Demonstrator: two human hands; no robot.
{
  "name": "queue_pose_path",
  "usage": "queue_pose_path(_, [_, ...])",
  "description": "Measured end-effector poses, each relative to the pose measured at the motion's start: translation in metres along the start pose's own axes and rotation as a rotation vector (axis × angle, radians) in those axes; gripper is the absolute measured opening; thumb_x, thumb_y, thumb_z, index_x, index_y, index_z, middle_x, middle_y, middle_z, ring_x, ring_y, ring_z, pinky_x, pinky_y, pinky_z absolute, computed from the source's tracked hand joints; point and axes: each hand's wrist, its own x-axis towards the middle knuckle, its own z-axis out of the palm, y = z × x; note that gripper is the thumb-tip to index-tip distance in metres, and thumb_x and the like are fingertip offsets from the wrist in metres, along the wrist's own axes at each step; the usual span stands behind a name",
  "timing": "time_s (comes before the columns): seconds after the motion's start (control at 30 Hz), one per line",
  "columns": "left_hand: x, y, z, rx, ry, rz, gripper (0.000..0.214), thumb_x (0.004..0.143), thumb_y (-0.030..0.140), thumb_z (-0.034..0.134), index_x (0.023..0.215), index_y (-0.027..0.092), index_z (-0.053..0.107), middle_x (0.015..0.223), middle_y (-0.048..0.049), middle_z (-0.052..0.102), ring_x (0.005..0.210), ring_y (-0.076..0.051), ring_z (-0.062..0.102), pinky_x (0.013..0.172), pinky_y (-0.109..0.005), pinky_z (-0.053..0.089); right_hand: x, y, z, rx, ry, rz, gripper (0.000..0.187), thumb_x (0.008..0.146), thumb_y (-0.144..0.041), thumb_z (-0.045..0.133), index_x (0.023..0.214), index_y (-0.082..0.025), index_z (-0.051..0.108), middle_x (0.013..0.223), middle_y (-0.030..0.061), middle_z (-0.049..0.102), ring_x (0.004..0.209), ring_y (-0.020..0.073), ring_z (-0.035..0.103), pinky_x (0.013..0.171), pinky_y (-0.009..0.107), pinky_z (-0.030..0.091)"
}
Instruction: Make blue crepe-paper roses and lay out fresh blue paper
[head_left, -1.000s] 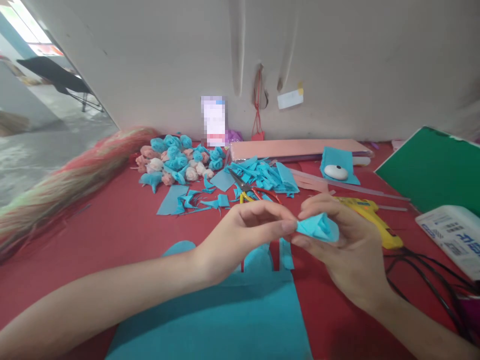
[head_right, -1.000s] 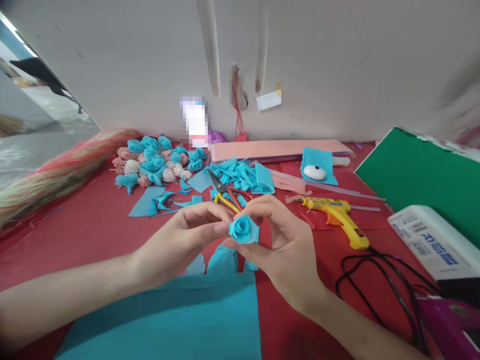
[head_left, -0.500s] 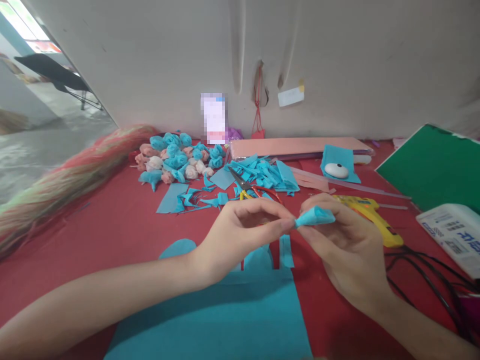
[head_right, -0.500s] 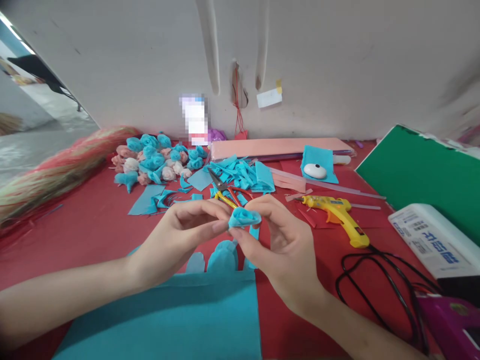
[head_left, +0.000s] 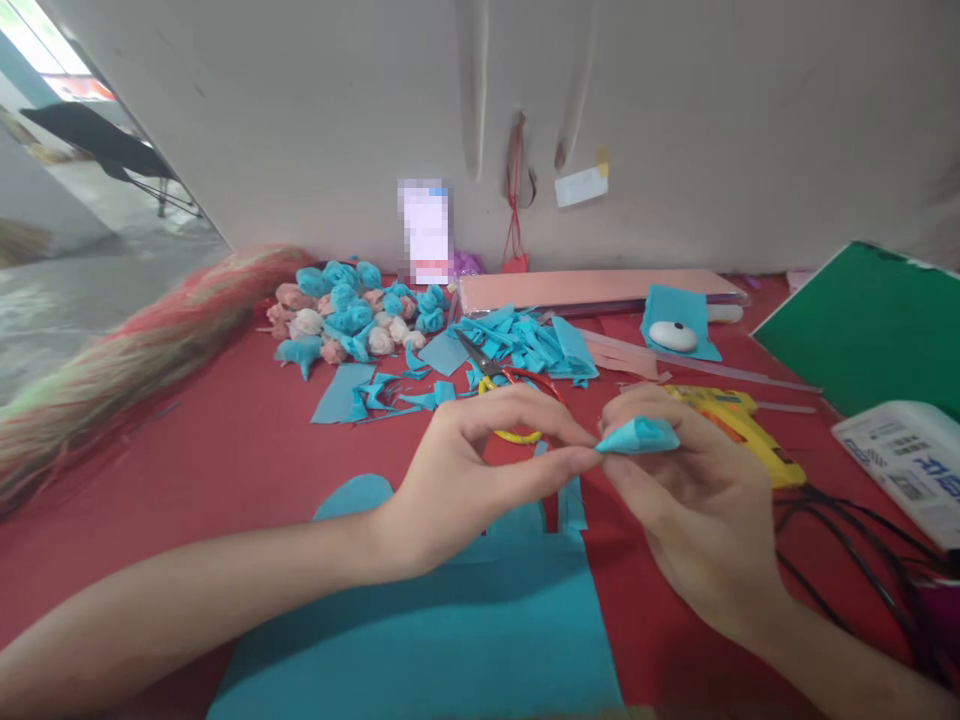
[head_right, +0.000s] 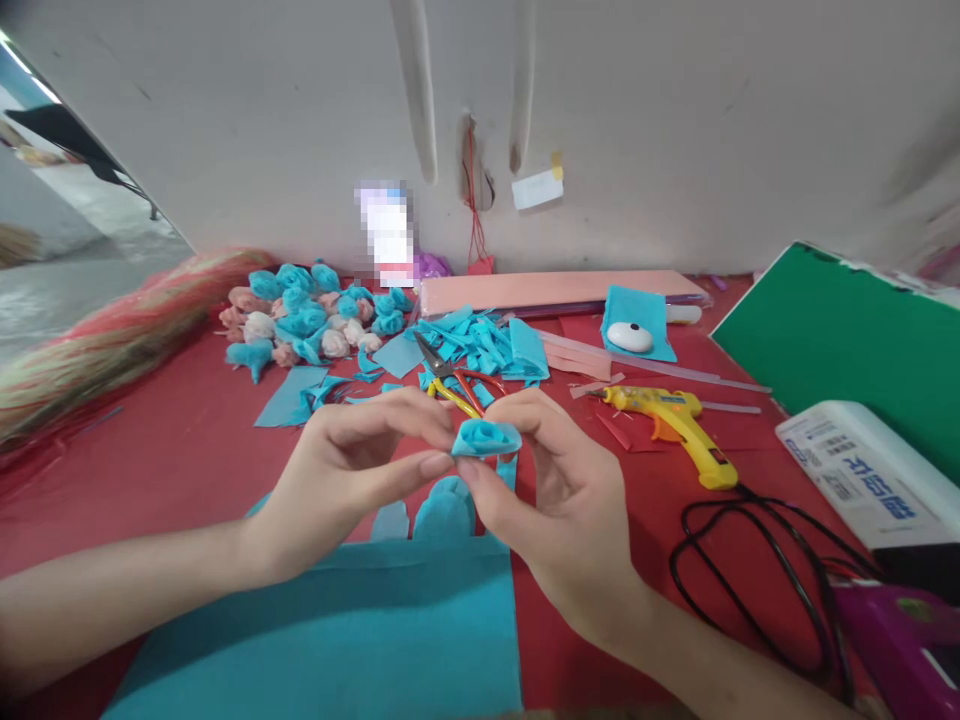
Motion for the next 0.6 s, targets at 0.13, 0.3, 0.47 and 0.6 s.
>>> queue_pose_path(0.13, [0.0010,-0.0012,-0.0006,-0.060,-0.003,-0.033,0.007,0.073,0.014,0.066,0.074,0.019,0.070,0.077,0.0003,0.065,0.076,-0.011,0.058,0.070,-0.021,0.048,-0.0003,-0.0009,0.0005,-0.030,0.016,0.003,0.018,0.074,-0.007,0.060,0.077,-0.025,0.058,0.072,-0.0022,0.052,0.070,0.0114,0.050,0.060,0.022,0.045])
queue_pose_path(0.3, [0.0014,-0.0039,-0.0008,-0.185,-0.013,-0.145,0.009,0.075,0.014,0.063,0.072,0.020,0.070,0.076,0.0008,0.063,0.074,-0.010,0.058,0.068,-0.021,0.048,-0.0008,-0.0004,0.0000,-0.019,0.014,0.014,0.017,0.075,-0.008,0.061,0.077,-0.025,0.058,0.072,-0.0025,0.052,0.070,0.0111,0.050,0.060,0.021,0.045])
queue_pose_path(0.47, [0.0003,-0.0069,-0.0006,-0.325,-0.041,-0.255,0.007,0.076,0.016,0.063,0.073,0.020,0.068,0.077,0.0010,0.062,0.076,-0.010,0.056,0.071,-0.021,0.047,-0.0019,0.0005,-0.0009,0.014,0.004,0.028,0.019,0.074,-0.007,0.061,0.080,-0.025,0.060,0.075,-0.0022,0.053,0.071,0.0111,0.050,0.061,0.021,0.045])
queue_pose_path(0.6, [0.0009,-0.0072,0.0001,-0.409,-0.053,-0.343,0.004,0.075,0.017,0.063,0.073,0.018,0.067,0.075,0.0010,0.063,0.074,-0.009,0.057,0.071,-0.019,0.046,-0.0014,0.0013,-0.0023,0.036,-0.011,0.040,0.019,0.074,-0.008,0.062,0.081,-0.026,0.060,0.075,-0.0013,0.053,0.071,0.0123,0.050,0.061,0.024,0.046])
